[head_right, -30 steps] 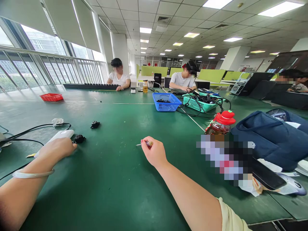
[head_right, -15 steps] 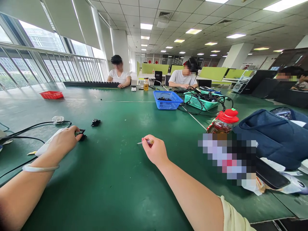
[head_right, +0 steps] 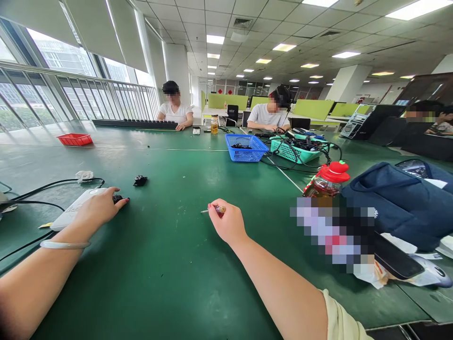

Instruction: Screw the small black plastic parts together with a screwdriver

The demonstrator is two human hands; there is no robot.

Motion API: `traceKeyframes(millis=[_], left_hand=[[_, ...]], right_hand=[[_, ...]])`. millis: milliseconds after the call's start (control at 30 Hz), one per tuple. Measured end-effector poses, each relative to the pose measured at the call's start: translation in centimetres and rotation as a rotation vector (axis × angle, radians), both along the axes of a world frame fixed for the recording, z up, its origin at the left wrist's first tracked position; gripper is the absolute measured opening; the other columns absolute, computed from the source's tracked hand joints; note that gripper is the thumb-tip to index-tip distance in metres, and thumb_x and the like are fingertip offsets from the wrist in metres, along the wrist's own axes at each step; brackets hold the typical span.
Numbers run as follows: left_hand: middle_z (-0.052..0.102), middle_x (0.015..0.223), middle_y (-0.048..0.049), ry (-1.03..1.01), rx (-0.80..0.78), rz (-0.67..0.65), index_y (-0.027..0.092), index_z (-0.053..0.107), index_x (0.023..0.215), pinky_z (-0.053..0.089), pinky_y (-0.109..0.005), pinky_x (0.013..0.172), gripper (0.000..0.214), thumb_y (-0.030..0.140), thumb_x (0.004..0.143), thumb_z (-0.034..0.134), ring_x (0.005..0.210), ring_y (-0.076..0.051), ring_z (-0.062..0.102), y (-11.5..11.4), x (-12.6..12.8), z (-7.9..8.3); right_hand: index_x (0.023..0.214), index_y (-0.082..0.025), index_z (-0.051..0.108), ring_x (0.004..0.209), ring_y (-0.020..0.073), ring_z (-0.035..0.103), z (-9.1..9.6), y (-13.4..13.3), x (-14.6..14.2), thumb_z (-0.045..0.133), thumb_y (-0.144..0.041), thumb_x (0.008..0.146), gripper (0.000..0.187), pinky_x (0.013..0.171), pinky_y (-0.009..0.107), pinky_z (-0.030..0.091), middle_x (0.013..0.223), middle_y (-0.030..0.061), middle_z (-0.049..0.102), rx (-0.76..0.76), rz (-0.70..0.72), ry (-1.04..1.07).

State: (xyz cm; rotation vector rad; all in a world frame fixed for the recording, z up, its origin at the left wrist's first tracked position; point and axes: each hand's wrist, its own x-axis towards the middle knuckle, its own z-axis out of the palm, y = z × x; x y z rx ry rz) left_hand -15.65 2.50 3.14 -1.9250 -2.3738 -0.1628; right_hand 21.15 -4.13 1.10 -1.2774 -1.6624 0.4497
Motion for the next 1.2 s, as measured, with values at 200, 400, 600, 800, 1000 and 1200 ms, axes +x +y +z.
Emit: traceKeyframes(millis=[200,400,600,800,1000,1200], left_hand=[[0.068,0.113,-0.0188,-0.054,0.08,-0.061,0.016,0.043,0.139,0.048,-0.047,0.087,0.052,0.039,0.092,0.04,0.107,-0.038,0.062,-0.3,0.7,0.3],[0.068,0.119,-0.008,-0.254,0.05,-0.521,0.021,0.046,0.137,0.045,-0.04,0.096,0.051,0.033,0.088,0.049,0.11,-0.028,0.061,-2.3,6.2,0.7],[0.068,0.113,-0.0069,-0.253,-0.059,-0.825,0.028,0.039,0.144,0.049,-0.038,0.089,0.056,0.023,0.089,0.049,0.103,-0.026,0.063,-4.0,13.5,0.3],[0.069,0.11,-0.0074,-0.336,-0.049,-0.885,0.027,0.04,0.145,0.05,-0.039,0.09,0.058,0.023,0.088,0.054,0.102,-0.026,0.064,-3.2,16.9,-0.2],[0.07,0.115,-0.0037,-0.646,-0.115,-0.846,0.027,0.049,0.136,0.048,-0.038,0.098,0.055,0.026,0.082,0.061,0.106,-0.022,0.065,-1.9,16.8,-2.1],[0.071,0.114,-0.0029,-0.844,-0.151,-0.791,0.025,0.052,0.131,0.047,-0.037,0.102,0.058,0.032,0.076,0.068,0.108,-0.021,0.065,-1.4,16.4,-3.3]], right_hand=[[0.075,-0.021,0.064,0.051,0.0111,0.049,0.3,-0.1,-0.1,0.051,-0.038,0.09,0.026,0.05,0.023,0.038,0.06,-0.0017,0.06,0.07,0.026,0.006],[0.085,-0.022,0.066,0.069,0.0133,0.062,0.7,-0.8,-0.3,0.055,-0.024,0.086,0.011,0.066,0.024,0.048,0.08,0.0017,0.07,0.263,0.257,-0.081],[0.077,-0.021,0.061,0.056,0.0109,0.054,0.8,-1.7,-0.2,0.053,-0.027,0.088,0.015,0.058,0.024,0.042,0.066,-0.0008,0.064,0.486,0.374,-0.231],[0.072,-0.021,0.059,0.051,0.0096,0.048,1.4,-1.9,0.4,0.051,-0.03,0.091,0.022,0.055,0.023,0.039,0.059,-0.0021,0.06,0.514,0.358,-0.241],[0.071,-0.02,0.06,0.049,0.0087,0.044,1.1,-1.7,0.2,0.05,-0.027,0.091,0.023,0.052,0.022,0.037,0.057,-0.0027,0.057,0.451,0.299,-0.195],[0.07,-0.021,0.061,0.049,0.01,0.045,1.0,-1.6,0.0,0.047,-0.033,0.092,0.028,0.053,0.024,0.038,0.056,-0.0017,0.056,0.337,0.249,-0.216]])
